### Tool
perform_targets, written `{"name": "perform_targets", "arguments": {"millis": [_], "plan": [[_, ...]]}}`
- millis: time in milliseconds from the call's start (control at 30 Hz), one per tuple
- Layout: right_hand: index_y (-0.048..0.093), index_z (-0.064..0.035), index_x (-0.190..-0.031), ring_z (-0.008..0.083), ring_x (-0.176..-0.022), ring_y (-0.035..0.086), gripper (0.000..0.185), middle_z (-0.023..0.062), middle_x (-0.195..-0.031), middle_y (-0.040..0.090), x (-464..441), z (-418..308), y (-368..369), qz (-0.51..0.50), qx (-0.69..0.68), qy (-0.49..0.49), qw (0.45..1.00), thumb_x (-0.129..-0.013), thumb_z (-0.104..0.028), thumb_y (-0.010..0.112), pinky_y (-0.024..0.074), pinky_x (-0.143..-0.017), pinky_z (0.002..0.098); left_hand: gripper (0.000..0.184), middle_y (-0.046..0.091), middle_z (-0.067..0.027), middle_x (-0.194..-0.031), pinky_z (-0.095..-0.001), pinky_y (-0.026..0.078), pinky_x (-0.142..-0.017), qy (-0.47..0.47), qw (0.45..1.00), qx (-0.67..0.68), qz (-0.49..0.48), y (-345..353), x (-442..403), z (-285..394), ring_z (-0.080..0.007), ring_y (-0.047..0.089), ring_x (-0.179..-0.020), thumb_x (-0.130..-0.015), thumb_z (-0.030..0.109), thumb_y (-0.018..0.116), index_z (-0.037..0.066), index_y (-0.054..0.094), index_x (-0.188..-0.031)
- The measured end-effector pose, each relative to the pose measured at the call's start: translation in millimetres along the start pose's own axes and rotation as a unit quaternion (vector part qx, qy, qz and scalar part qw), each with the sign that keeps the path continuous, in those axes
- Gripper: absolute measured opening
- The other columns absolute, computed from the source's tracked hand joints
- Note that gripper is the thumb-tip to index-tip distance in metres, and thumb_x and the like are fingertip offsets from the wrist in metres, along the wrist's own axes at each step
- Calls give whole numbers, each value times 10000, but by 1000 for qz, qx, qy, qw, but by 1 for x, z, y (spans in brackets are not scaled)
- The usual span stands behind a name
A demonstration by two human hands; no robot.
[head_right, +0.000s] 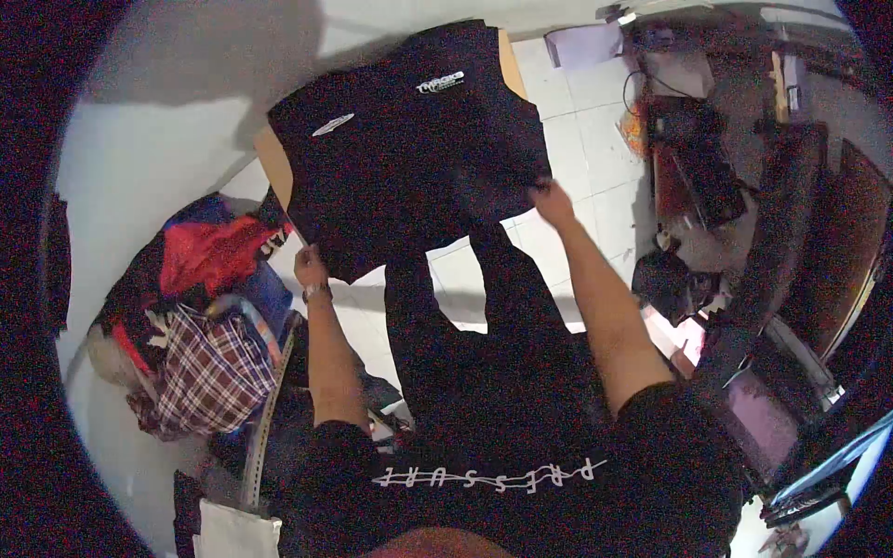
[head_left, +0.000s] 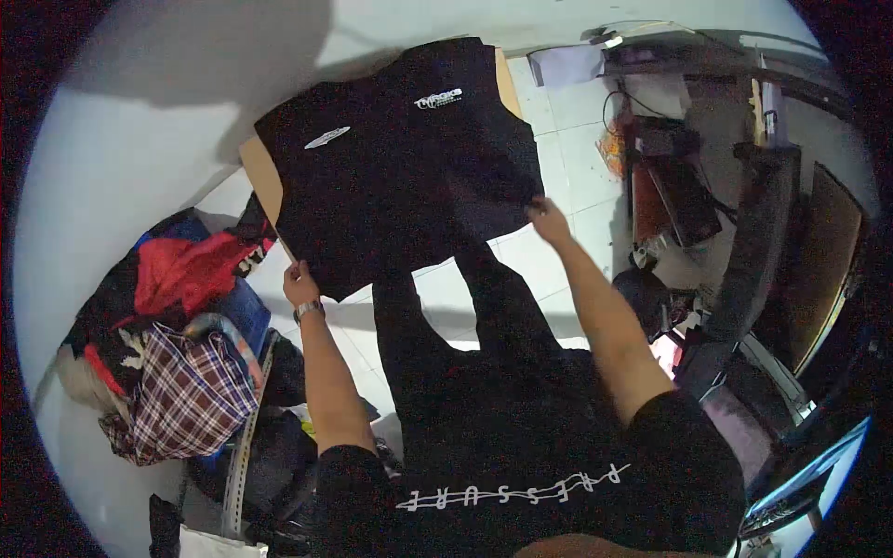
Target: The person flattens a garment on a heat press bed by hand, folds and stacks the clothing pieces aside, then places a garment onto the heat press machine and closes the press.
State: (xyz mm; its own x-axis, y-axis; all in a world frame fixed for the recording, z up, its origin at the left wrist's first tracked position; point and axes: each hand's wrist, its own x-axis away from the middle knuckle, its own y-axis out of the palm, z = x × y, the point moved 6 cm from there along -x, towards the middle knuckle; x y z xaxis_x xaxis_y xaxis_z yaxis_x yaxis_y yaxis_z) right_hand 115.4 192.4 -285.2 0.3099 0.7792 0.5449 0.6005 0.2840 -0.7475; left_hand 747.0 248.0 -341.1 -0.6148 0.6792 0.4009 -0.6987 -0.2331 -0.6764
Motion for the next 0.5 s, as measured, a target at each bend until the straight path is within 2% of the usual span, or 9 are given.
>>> {"name": "perform_targets", "arguments": {"millis": [33, 67, 133, 200, 267, 300, 367, 467, 500], "plan": [[570, -7, -1246, 334, -1043, 674, 559, 199, -1096, 697, -16, -11, -9, -13, -18, 30, 999, -855, -385, 696, 516, -924, 411, 351, 691, -167, -959, -368, 507, -775, 8, 999, -47, 0, -5, 4, 5, -246, 637, -834, -895, 265, 690, -13, 623, -1096], [521, 13, -1303, 309, -945, 690, 621, 217, -1051, 694, -36, -12, -11, -20, -52, 48, 997, -865, -387, 706, 540, -825, 391, 358, 688, -163, -958, -366, 503, -772, 0, 1000, -24, 3, -6, 8, 8, -240, 630, -831, -899, 271, 688, -20, 621, -1097], [420, -31, -1427, 335, -1003, 685, 732, 209, -1142, 682, -74, -6, -9, 36, 20, 60, 997, -864, -404, 701, 536, -865, 396, 375, 683, -154, -955, -361, 496, -768, -14, 1000, 24, 12, -5, 8, 14, -228, 614, -824, -909, 282, 685, -34, 616, -1097], [467, -53, -1419, 306, -995, 690, 707, 188, -1120, 697, -97, -8, -12, 111, 30, 51, 992, -856, -406, 706, 534, -871, 386, 424, 681, -153, -959, -372, 491, -753, -19, 998, 49, 26, 2, -4, 6, -225, 606, -810, -909, 326, 701, -52, 608, -1079], [622, -48, -1243, 249, -935, 700, 518, 144, -1019, 724, -105, -15, -23, 95, -32, 105, 989, -851, -373, 716, 538, -838, 362, 461, 682, -157, -974, -375, 491, -769, -78, 993, 87, 13, 3, 1, 33, -229, 609, -824, -914, 349, 702, -69, 601, -1080], [699, -45, -1156, 221, -905, 705, 438, 122, -968, 738, -104, -17, -28, 87, -62, 133, 985, -849, -357, 721, 541, -821, 350, 485, 680, -167, -995, -375, 488, -792, -52, 997, 51, 2, 2, -4, 45, -238, 611, -847, -917, 361, 697, -81, 596, -1090], [716, -43, -1097, 203, -863, 701, 360, 115, -946, 737, -102, -22, -30, 90, -66, 110, 988, -863, -317, 708, 540, -788, 338, 533, 676, -186, -1037, -373, 482, -837, -2, 1000, -17, -21, 4, -14, 60, -254, 613, -895, -925, 385, 689, -105, 586, -1108], [737, -74, -1028, 243, -828, 702, 291, 124, -905, 734, -100, -17, -30, 144, -80, 73, 984, -870, -313, 687, 544, -760, 358, 561, 662, -213, -1098, -374, 460, -914, 71, 993, -24, 96, 9, -32, 38, -285, 606, -975, -947, 392, 654, -125, 571, -1149], [743, -90, -1008, 268, -822, 704, 276, 130, -890, 732, -102, -12, -30, 170, -86, 59, 980, -870, -320, 679, 546, -754, 371, 548, 649, -231, -1142, -384, 444, -952, 62, 995, 67, 29, 10, -29, 47, -312, 598, -1022, -956, 377, 637, -119, 568, -1178]]}}
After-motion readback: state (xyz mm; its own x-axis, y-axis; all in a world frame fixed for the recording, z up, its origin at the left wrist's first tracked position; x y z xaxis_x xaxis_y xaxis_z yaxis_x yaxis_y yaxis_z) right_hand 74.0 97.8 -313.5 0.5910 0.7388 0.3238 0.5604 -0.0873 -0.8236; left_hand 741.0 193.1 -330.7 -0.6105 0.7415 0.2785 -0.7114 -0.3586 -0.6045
